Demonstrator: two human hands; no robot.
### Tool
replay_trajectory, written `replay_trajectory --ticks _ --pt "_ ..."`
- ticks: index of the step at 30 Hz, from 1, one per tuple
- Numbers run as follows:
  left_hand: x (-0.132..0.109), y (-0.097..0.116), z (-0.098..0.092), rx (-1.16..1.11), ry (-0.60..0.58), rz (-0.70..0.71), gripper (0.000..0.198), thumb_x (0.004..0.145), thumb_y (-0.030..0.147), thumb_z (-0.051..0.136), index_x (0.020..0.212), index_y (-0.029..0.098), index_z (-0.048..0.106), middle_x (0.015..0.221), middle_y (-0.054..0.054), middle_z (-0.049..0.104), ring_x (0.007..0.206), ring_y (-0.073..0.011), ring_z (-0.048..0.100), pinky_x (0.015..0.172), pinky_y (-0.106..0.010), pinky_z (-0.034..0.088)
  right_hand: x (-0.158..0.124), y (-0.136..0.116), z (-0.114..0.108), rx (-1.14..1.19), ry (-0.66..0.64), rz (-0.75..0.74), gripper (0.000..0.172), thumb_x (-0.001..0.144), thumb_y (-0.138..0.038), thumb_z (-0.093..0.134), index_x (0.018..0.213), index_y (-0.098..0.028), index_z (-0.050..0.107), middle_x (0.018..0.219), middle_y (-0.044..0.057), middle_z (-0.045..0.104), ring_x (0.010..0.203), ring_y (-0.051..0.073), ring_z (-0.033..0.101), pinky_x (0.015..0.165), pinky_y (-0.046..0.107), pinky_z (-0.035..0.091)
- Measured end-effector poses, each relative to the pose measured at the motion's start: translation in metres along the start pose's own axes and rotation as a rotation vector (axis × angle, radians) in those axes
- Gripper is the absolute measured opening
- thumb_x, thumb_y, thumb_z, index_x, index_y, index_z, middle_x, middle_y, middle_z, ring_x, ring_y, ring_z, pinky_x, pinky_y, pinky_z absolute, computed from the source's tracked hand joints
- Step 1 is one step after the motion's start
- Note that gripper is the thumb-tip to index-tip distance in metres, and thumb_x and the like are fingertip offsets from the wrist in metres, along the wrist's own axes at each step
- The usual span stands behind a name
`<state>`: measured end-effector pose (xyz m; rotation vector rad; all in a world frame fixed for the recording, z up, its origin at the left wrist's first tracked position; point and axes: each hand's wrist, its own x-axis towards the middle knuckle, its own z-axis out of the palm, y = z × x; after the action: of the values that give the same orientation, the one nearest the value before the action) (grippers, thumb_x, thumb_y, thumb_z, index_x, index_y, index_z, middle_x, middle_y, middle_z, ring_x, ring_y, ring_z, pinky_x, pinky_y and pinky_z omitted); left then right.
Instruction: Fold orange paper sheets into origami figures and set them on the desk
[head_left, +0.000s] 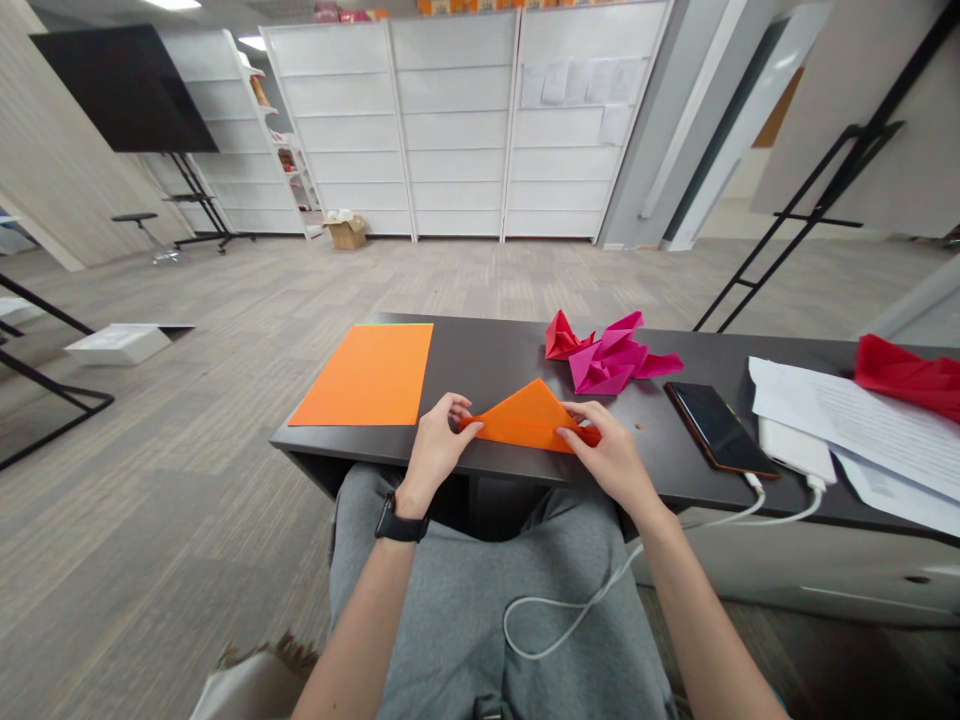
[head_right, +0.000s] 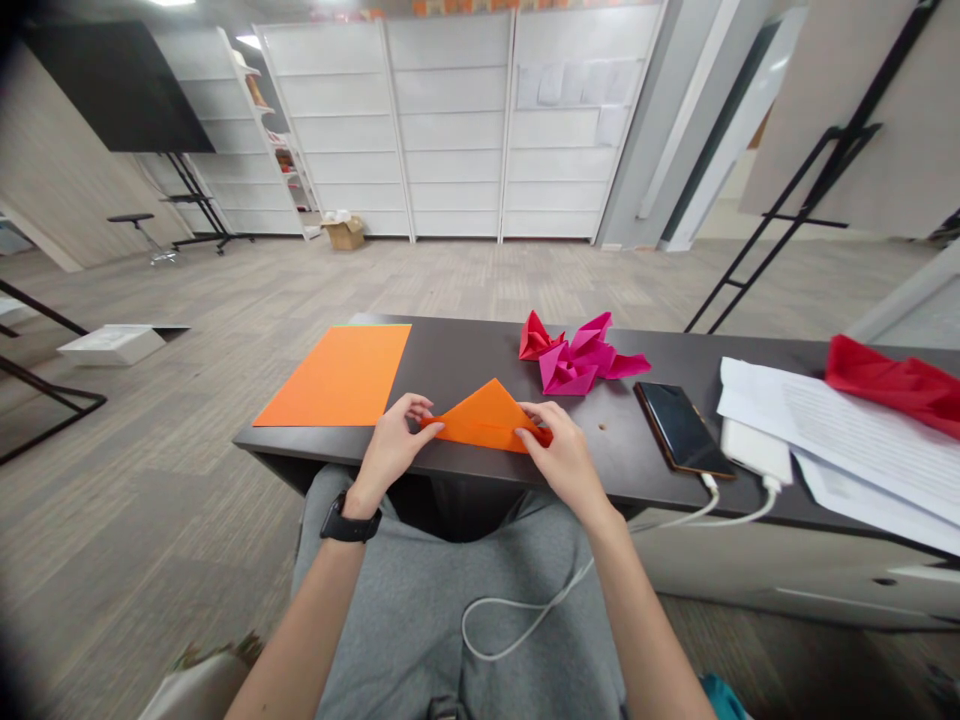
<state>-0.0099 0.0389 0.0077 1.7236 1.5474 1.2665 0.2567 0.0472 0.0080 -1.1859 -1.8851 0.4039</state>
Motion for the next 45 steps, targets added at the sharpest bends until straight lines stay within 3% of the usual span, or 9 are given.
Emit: replay_trajectory --ticks 4,8,10,13,20,26,32,41,45 --pt "0.0 -0.003 0.0 -0.006 -0.043 0.001 0.018 0.079 0.022 0.071 0.095 0.02 0.062 0.087 -0.001 0.067 0.079 -0.0159 0.062 0.078 -0.031 0.052 -0.007 0.002 -0.004 -0.113 0.042 -0.06 0.03 0.085 -0.029 0.065 0.115 -0.026 0.067 0.098 0.006 0.072 0.087 0.025 0.065 0.084 0.045 0.054" --pt "-0.002 -0.006 -0.001 0.042 -0.044 0.084 0.024 0.08 0.021 0.071 0.103 0.021 0.063 0.102 -0.004 0.065 0.09 -0.0181 0.063 0.083 -0.033 0.052 -0.012 0.008 -0.004 -0.084 0.079 -0.007 0.021 0.087 -0.032 0.062 0.106 -0.025 0.068 0.099 0.006 0.073 0.085 0.025 0.068 0.081 0.042 0.055" --pt "-0.003 -0.006 -0.001 0.067 -0.072 0.134 0.017 0.082 0.022 0.07 0.098 0.021 0.065 0.105 -0.004 0.063 0.096 -0.0196 0.062 0.087 -0.034 0.051 -0.011 0.01 -0.004 -0.051 0.076 0.016 0.019 0.087 -0.033 0.062 0.103 -0.025 0.068 0.099 0.006 0.074 0.086 0.025 0.069 0.082 0.042 0.056" --pt "-0.002 -0.006 -0.002 0.086 -0.097 0.144 0.01 0.082 0.023 0.071 0.089 0.021 0.064 0.099 -0.004 0.063 0.096 -0.0207 0.062 0.089 -0.036 0.051 -0.009 0.013 -0.003 -0.004 0.04 0.017 0.02 0.087 -0.031 0.062 0.105 -0.025 0.068 0.101 0.005 0.075 0.09 0.025 0.071 0.085 0.042 0.057" --pt "0.0 -0.008 -0.003 0.045 -0.147 0.054 0.017 0.084 0.021 0.066 0.101 0.021 0.063 0.1 -0.004 0.068 0.09 -0.0188 0.063 0.087 -0.034 0.051 -0.01 0.018 -0.003 0.019 -0.037 0.011 0.034 0.087 -0.026 0.06 0.121 -0.028 0.063 0.117 0.004 0.073 0.103 0.026 0.071 0.095 0.046 0.057" --pt "0.001 -0.009 -0.01 -0.063 -0.215 0.044 0.011 0.088 0.026 0.063 0.098 0.021 0.063 0.095 -0.002 0.072 0.091 -0.0176 0.068 0.084 -0.029 0.05 -0.012 0.022 -0.002 0.052 0.011 0.036 0.015 0.088 -0.026 0.058 0.102 -0.024 0.063 0.103 0.005 0.073 0.098 0.025 0.071 0.089 0.041 0.058" --pt "0.005 -0.013 -0.016 -0.12 -0.321 0.025 0.015 0.092 0.033 0.057 0.099 0.021 0.06 0.082 0.001 0.072 0.084 -0.0173 0.067 0.081 -0.028 0.048 -0.012 0.024 -0.002 0.046 0.021 0.043 0.015 0.087 -0.026 0.058 0.101 -0.024 0.062 0.102 0.005 0.073 0.096 0.025 0.071 0.087 0.04 0.057" --pt "0.0 -0.009 -0.007 -0.071 -0.222 0.041 0.008 0.09 0.028 0.06 0.095 0.023 0.055 0.084 0.002 0.068 0.082 -0.0154 0.065 0.08 -0.027 0.047 -0.013 0.022 -0.002 0.022 0.02 0.046 0.016 0.088 -0.026 0.056 0.104 -0.025 0.062 0.103 0.006 0.072 0.097 0.026 0.07 0.089 0.041 0.056" --pt "-0.001 -0.006 -0.006 -0.001 -0.152 0.115 0.004 0.088 0.023 0.061 0.091 0.021 0.058 0.091 0.0 0.065 0.082 -0.0149 0.062 0.081 -0.027 0.048 -0.014 0.022 -0.001 0.01 0.031 0.045 0.015 0.089 -0.027 0.056 0.102 -0.025 0.063 0.103 0.006 0.073 0.096 0.026 0.071 0.088 0.041 0.056"
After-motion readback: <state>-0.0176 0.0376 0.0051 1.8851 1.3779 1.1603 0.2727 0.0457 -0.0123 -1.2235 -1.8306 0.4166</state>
